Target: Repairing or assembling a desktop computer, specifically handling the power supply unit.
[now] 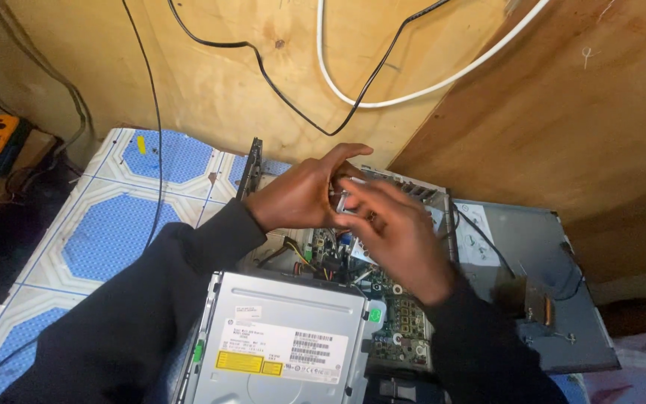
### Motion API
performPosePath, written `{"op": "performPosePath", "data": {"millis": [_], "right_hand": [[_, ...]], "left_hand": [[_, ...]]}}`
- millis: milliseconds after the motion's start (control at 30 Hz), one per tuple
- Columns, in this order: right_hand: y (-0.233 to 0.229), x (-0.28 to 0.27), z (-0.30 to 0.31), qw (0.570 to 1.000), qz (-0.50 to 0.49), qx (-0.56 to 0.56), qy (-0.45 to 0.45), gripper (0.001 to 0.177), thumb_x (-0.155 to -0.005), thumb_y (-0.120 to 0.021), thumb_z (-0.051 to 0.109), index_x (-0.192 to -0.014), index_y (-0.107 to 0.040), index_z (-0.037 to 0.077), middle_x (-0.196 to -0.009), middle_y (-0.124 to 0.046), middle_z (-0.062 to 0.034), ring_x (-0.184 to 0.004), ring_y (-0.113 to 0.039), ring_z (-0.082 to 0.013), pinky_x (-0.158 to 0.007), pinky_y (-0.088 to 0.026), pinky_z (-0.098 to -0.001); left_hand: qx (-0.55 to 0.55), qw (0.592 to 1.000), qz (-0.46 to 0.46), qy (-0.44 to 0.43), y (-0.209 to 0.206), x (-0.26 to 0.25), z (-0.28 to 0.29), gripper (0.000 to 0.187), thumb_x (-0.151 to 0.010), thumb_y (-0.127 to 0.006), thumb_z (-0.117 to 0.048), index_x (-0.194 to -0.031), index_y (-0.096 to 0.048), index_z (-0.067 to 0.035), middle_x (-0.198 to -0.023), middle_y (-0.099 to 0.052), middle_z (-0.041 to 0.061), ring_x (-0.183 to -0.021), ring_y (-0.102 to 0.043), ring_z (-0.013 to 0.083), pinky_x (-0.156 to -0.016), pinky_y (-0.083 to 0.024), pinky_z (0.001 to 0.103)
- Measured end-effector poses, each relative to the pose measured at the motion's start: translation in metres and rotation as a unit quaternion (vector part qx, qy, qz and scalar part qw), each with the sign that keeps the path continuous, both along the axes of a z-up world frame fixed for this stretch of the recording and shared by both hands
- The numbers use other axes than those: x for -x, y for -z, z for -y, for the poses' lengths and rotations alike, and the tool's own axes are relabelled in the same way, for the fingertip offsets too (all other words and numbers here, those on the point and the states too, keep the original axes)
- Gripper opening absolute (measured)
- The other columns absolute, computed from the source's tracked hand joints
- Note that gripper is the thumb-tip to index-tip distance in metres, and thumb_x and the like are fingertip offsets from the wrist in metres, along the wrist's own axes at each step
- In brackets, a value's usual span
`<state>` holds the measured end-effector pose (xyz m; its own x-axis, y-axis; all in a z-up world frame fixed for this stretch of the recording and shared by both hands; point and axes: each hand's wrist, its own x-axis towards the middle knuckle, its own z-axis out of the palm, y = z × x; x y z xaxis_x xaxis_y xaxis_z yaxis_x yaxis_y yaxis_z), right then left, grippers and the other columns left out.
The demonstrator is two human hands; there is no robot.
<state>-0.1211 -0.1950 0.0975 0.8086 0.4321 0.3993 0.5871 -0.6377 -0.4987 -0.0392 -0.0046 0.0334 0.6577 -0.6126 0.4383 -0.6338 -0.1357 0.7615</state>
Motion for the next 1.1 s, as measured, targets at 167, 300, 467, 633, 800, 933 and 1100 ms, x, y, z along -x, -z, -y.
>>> {"op": "performPosePath", "data": {"millis": [167, 300, 467, 633, 800, 933, 1100], "right_hand": [[0.040, -0.035, 0.015, 0.997, -0.065, -0.035, -0.021, 0.022, -0.099, -0.072, 0.015, -0.118, -0.075, 0.004, -0.104, -0.076, -0.0102, -0.078, -0.071, -0.0168, -0.068, -0.056, -0.0284], [0.034, -0.044, 0.058, 0.904, -0.161, -0.393, -0.053, 0.023, -0.110, -0.061, 0.026, -0.108, -0.061, 0.003, -0.112, -0.075, -0.0182, -0.098, -0.074, -0.0232, -0.082, -0.063, -0.0362], [-0.003, -0.022, 0.076, 0.825, -0.179, -0.536, -0.001, 0.019, -0.103, -0.063, 0.025, -0.102, -0.061, 0.006, -0.107, -0.074, -0.0152, -0.098, -0.075, -0.0243, -0.084, -0.063, -0.0382], [0.010, -0.008, 0.109, 0.802, -0.216, -0.557, -0.001, 0.011, -0.106, -0.066, 0.016, -0.103, -0.064, 0.006, -0.087, -0.069, -0.0090, -0.069, -0.066, -0.0202, -0.066, -0.056, -0.0349], [-0.019, -0.002, 0.087, 0.871, -0.354, -0.307, 0.149, 0.020, -0.096, -0.069, 0.006, -0.116, -0.065, 0.006, -0.092, -0.071, -0.0087, -0.062, -0.060, -0.0128, -0.051, -0.048, -0.0273], [-0.036, -0.002, 0.077, 0.900, -0.377, -0.171, 0.137, 0.041, -0.089, -0.069, 0.006, -0.130, -0.070, 0.010, -0.097, -0.076, -0.0096, -0.059, -0.058, -0.0111, -0.051, -0.049, -0.0265], [-0.037, -0.008, 0.073, 0.966, -0.234, 0.033, 0.108, 0.038, -0.089, -0.073, 0.008, -0.126, -0.064, 0.008, -0.116, -0.072, -0.0054, -0.096, -0.076, -0.0120, -0.073, -0.063, -0.0305]], "left_hand": [[0.040, 0.998, 0.048, 0.018, 0.008, -0.005, -0.002, 0.105, -0.072, -0.093, -0.017, -0.156, -0.031, -0.004, -0.124, -0.073, 0.020, -0.104, -0.075, 0.0291, -0.085, -0.060, 0.039], [-0.001, 1.000, 0.008, 0.010, -0.007, 0.003, -0.003, 0.096, -0.073, -0.092, -0.021, -0.152, -0.040, -0.006, -0.107, -0.072, 0.018, -0.088, -0.071, 0.0272, -0.074, -0.056, 0.038], [-0.024, 0.998, 0.054, -0.004, 0.011, -0.005, 0.000, 0.075, -0.073, -0.093, -0.027, -0.139, -0.061, -0.013, -0.100, -0.068, 0.009, -0.077, -0.062, 0.0225, -0.067, -0.051, 0.037], [-0.007, 0.994, 0.108, 0.008, 0.018, -0.009, 0.003, 0.071, -0.074, -0.094, -0.032, -0.136, -0.065, -0.014, -0.115, -0.069, 0.003, -0.092, -0.059, 0.0205, -0.079, -0.053, 0.037], [-0.003, 0.996, 0.093, 0.009, 0.016, -0.008, 0.003, 0.073, -0.071, -0.094, -0.031, -0.136, -0.064, -0.014, -0.124, -0.069, 0.003, -0.097, -0.059, 0.0221, -0.084, -0.054, 0.037], [-0.014, 0.997, 0.077, 0.006, 0.015, -0.007, 0.002, 0.073, -0.071, -0.094, -0.031, -0.136, -0.064, -0.014, -0.122, -0.069, 0.003, -0.097, -0.060, 0.0225, -0.083, -0.054, 0.037], [-0.005, 0.996, 0.092, 0.002, 0.021, -0.010, 0.002, 0.073, -0.072, -0.094, -0.033, -0.136, -0.064, -0.015, -0.122, -0.070, 0.003, -0.099, -0.062, 0.0221, -0.082, -0.056, 0.037]]}}
